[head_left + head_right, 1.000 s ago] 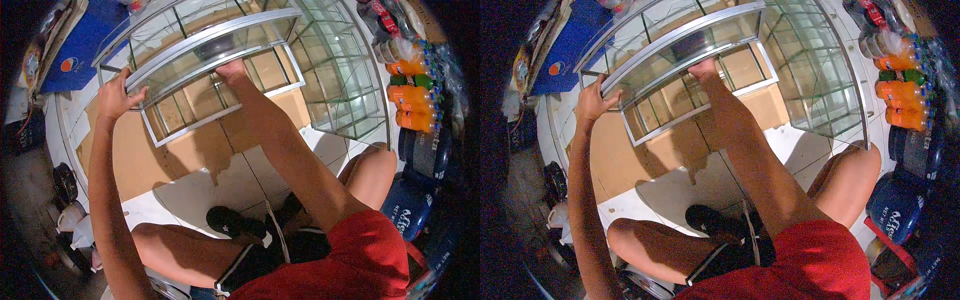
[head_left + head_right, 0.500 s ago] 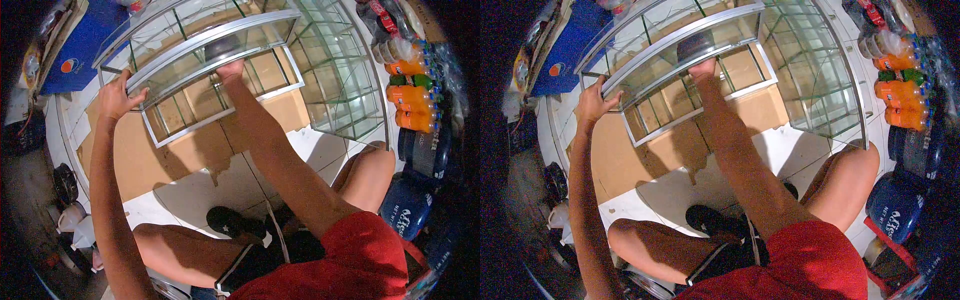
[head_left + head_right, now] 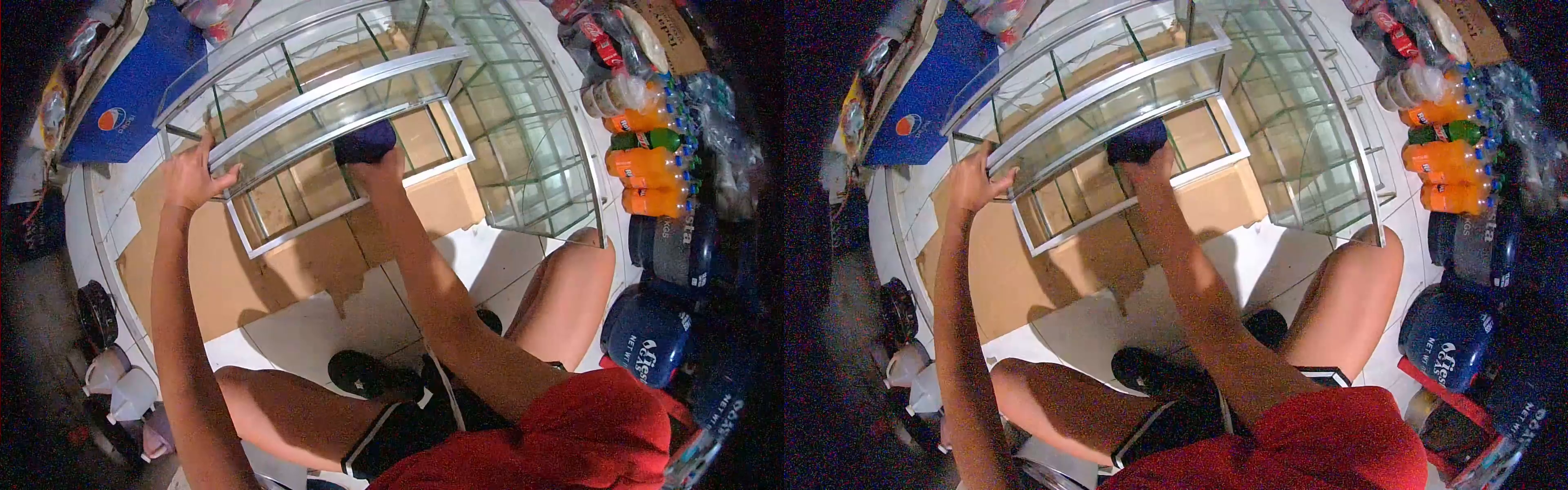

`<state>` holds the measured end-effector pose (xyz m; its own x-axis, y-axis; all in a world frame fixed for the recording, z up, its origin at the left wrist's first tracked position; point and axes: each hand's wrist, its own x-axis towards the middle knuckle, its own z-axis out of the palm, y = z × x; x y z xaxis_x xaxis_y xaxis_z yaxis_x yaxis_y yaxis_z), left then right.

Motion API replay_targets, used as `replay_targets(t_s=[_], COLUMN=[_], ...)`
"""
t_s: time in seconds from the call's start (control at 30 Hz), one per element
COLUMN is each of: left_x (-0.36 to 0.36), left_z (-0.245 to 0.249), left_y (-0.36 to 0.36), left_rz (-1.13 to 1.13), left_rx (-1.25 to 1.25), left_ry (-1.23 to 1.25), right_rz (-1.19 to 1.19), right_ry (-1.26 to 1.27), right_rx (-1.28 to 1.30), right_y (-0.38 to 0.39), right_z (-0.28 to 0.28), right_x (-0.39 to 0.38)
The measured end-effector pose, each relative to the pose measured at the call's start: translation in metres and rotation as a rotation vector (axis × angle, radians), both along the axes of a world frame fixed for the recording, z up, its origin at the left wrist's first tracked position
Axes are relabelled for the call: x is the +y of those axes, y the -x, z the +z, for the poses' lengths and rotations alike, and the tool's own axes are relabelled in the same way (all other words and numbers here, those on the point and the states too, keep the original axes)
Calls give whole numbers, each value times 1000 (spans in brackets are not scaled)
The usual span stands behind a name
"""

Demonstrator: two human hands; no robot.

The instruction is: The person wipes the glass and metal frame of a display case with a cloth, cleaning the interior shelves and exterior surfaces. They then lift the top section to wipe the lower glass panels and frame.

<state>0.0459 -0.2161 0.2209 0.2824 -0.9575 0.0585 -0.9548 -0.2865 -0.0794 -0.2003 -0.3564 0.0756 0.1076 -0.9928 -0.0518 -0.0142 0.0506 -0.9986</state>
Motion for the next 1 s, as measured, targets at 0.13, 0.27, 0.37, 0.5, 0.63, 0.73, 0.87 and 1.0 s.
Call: replay_targets(t_s=[0.13,0.27,0.37,0.5,0.63,0.73,0.87,1.0], left_x=[2,1,1,3,4,3,3,3], left_z=[-2,7,6,3,0,-3,-2,0], left_y=[-2,7,4,3,-2,-1,-1,1], left_rz=[-52,-17,16,-17,-37,-62,-79,-54], left_rx=[23,35,63,63,64,43,42,52], left_ry=[58,16,-10,44,27,69,110,78], right_rz=[0,197,418,648,1136,1300,1366,1108], right_ry=[-594,-755,-279,444,465,394,331,687], right_rx=[-833,-475,151,724,898,1062,1343,958], right_y=[9,16,20,14,-5,-16,-34,-58], right_z=[18,-4,-9,-28,-29,-25,-16,-64], right_x=[0,-9,-26,-46,-65,-74,-72,-98])
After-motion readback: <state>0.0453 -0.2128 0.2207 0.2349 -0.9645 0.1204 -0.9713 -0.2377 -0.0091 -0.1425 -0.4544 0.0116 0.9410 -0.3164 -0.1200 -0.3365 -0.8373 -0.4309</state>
